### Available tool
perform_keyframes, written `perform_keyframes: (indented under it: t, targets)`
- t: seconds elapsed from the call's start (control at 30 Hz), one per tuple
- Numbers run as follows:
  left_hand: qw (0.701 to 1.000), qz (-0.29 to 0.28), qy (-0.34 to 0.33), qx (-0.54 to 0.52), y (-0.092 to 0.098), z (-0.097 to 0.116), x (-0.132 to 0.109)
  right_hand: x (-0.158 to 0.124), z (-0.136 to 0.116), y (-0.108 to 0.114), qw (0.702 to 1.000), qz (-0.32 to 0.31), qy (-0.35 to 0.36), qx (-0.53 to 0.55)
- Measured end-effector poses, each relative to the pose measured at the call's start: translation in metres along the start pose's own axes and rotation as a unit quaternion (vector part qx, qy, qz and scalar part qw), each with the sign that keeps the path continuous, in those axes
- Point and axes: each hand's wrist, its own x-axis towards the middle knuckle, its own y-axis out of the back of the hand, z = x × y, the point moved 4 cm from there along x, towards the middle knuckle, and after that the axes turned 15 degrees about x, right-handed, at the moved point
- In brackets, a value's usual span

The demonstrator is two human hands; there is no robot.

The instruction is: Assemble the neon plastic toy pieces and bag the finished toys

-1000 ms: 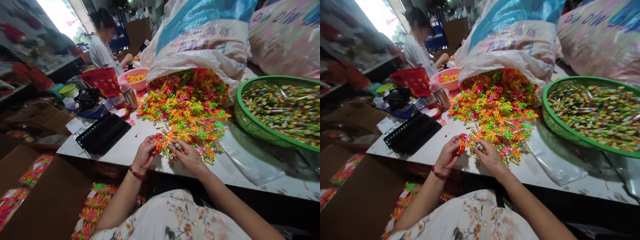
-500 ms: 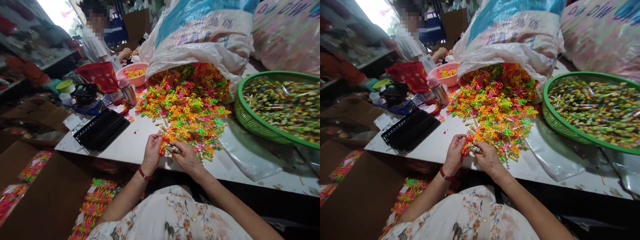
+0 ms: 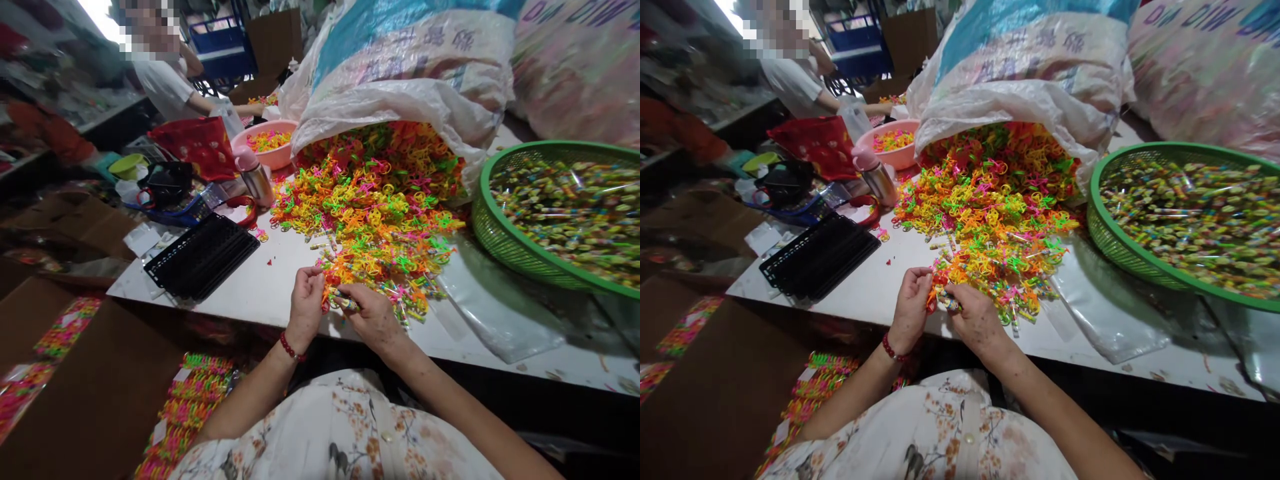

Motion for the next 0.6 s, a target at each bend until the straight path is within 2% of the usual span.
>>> perform_keyframes:
  t: [0.23,0.47,0.6]
  targets:
    - [0.998,-0.038,0.043,-0.028,-0.002,-0.002,0.001,0.002,-0.004,-0.004,0.997,-0.005,0.008,0.075]
    - [0.999,0.011,0.044,0.008,-0.003,-0.005,-0.002,0.000,-0.010,-0.011,0.997,-0.006,-0.007,0.077]
    - [0.999,0.000,0.052,0.003,-0.010,-0.010,-0.001,0.002,-0.010,-0.011,0.999,-0.003,0.007,0.049]
